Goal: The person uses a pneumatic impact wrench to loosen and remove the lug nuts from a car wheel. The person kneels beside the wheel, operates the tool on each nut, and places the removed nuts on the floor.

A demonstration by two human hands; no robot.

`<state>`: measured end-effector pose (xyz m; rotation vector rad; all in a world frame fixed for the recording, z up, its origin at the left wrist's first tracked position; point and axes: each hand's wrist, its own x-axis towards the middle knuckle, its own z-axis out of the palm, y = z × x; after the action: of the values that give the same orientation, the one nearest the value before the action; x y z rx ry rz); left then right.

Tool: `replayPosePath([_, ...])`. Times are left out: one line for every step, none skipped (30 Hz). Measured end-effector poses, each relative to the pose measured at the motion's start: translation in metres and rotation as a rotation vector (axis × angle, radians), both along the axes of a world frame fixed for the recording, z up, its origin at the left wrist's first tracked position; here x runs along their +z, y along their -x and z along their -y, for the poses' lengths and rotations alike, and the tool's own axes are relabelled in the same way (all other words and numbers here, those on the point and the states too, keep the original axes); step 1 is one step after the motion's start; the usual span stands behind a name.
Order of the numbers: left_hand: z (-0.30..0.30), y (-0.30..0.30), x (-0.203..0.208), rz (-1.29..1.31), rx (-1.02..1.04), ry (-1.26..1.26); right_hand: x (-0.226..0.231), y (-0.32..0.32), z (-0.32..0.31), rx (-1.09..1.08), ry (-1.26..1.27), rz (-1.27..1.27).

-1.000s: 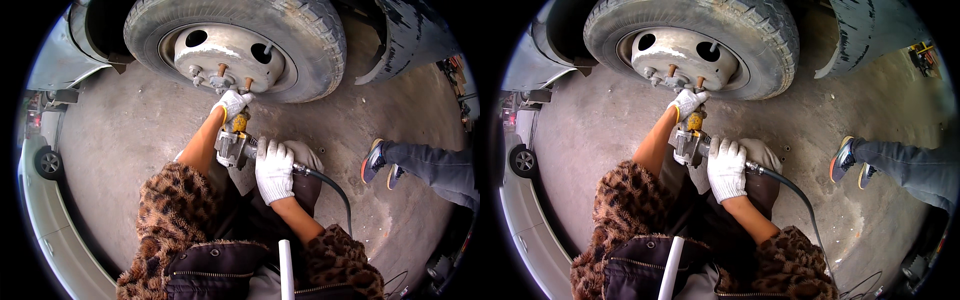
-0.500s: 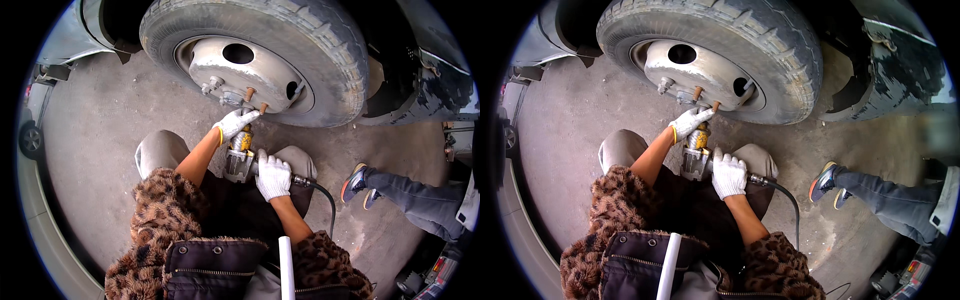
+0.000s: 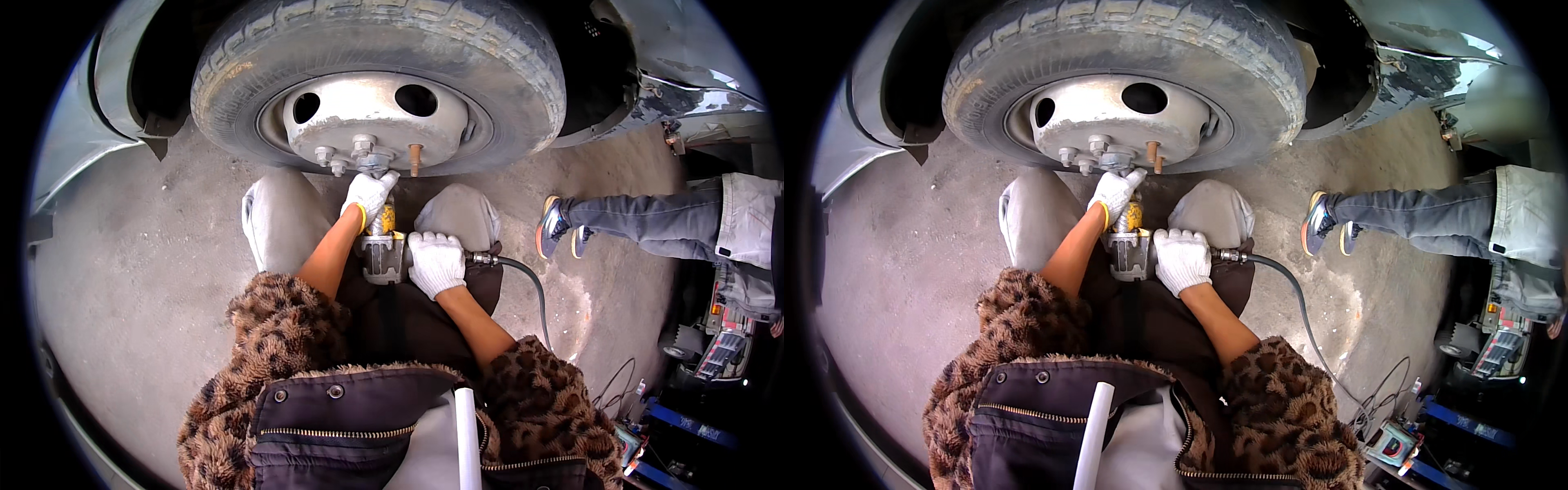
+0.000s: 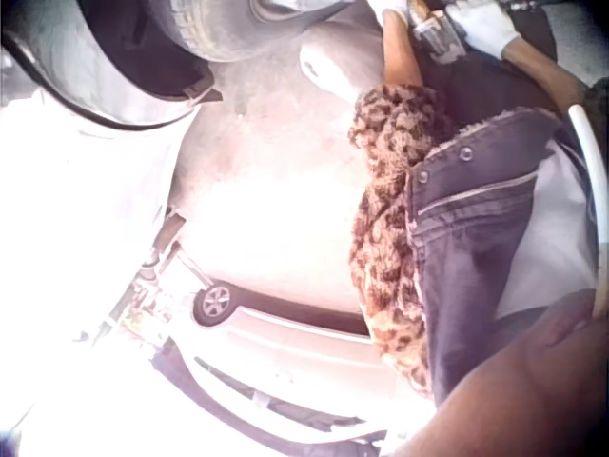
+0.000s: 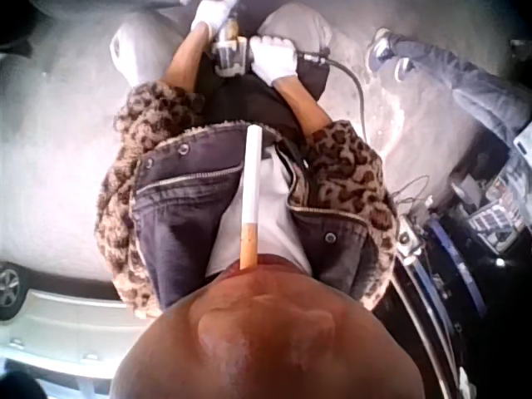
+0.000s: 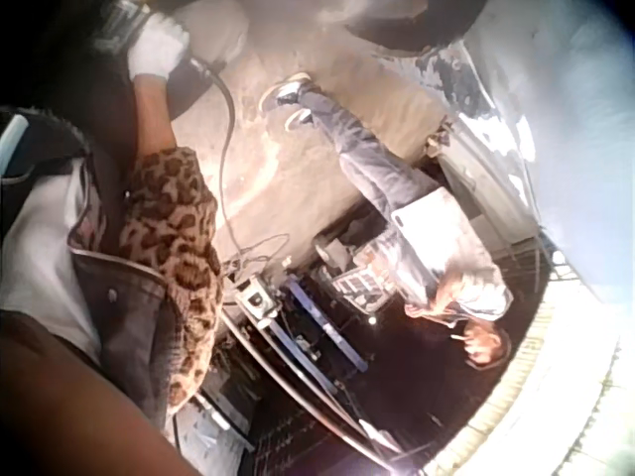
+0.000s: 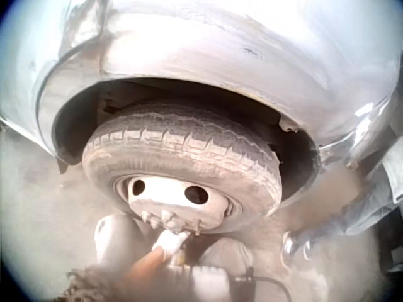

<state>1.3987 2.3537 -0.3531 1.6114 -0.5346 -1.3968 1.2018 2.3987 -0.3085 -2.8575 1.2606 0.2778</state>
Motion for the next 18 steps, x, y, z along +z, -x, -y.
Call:
replayPosePath([0.004, -0.004, -0.015, 0.062, -0.014, -0.022, 0.005, -0.004, -0.001, 0.019, 0.002, 0.033])
replayPosePath([0.007, -0.005, -0.017, 0.124, -0.035, -0.044, 0.003, -0.004, 0.000, 0.019, 0.020, 0.055])
replayPosePath([0.006, 0.000, -0.020, 0.116, -0.047, -0.044, 0.001, -0.002, -0.006, 0.011, 0.029, 0.040])
replayPosePath([0.010, 0.000, -0.019, 0.162, -0.073, -0.079, 0.001, -0.001, -0.005, 0.004, 0.051, 0.030])
replayPosePath([0.011, -0.005, -0.026, 0.102, -0.035, -0.049, 0.002, -0.003, -0.007, 0.021, 0.031, 0.045])
replayPosePath([0.011, -0.009, -0.033, 0.039, 0.000, -0.017, 0.001, -0.010, -0.006, 0.018, 0.048, 0.013])
replayPosePath([0.009, -0.020, -0.042, 0.076, -0.002, -0.035, -0.002, -0.017, -0.007, 0.039, 0.059, 0.041])
replayPosePath([0.010, -0.021, -0.038, 0.108, -0.015, -0.045, -0.004, -0.017, -0.007, 0.047, 0.078, 0.060])
replayPosePath([0.008, -0.017, -0.034, 0.280, -0.040, -0.061, -0.005, -0.015, -0.009, 0.041, 0.085, 0.061])
replayPosePath([0.007, -0.031, -0.043, 0.326, -0.024, -0.066, -0.006, -0.022, -0.011, 0.064, 0.081, 0.080])
replayPosePath([0.010, -0.023, -0.041, 0.322, -0.037, -0.058, -0.004, -0.014, -0.013, 0.052, 0.072, 0.091])
replayPosePath([0.014, -0.015, -0.037, 0.319, -0.048, -0.049, -0.003, -0.007, -0.013, 0.035, 0.096, 0.089])
replayPosePath([0.020, -0.016, -0.044, 0.318, -0.041, -0.026, 0.001, -0.004, -0.011, 0.036, 0.098, 0.084])
replayPosePath([0.020, -0.006, -0.043, 0.312, -0.051, -0.017, -0.001, 0.002, -0.014, 0.022, 0.085, 0.073])
replayPosePath([0.016, -0.002, -0.043, 0.236, -0.060, -0.018, -0.002, 0.005, -0.016, 0.017, 0.068, 0.096])
replayPosePath([0.017, -0.017, -0.061, 0.249, -0.033, 0.021, -0.001, -0.004, -0.019, 0.027, 0.071, 0.101])
replayPosePath([0.016, -0.023, -0.068, 0.191, -0.010, 0.013, -0.003, -0.007, -0.021, 0.044, 0.083, 0.085])
replayPosePath([0.013, -0.030, -0.074, 0.133, 0.021, -0.005, -0.005, -0.011, -0.023, 0.069, 0.085, 0.070])
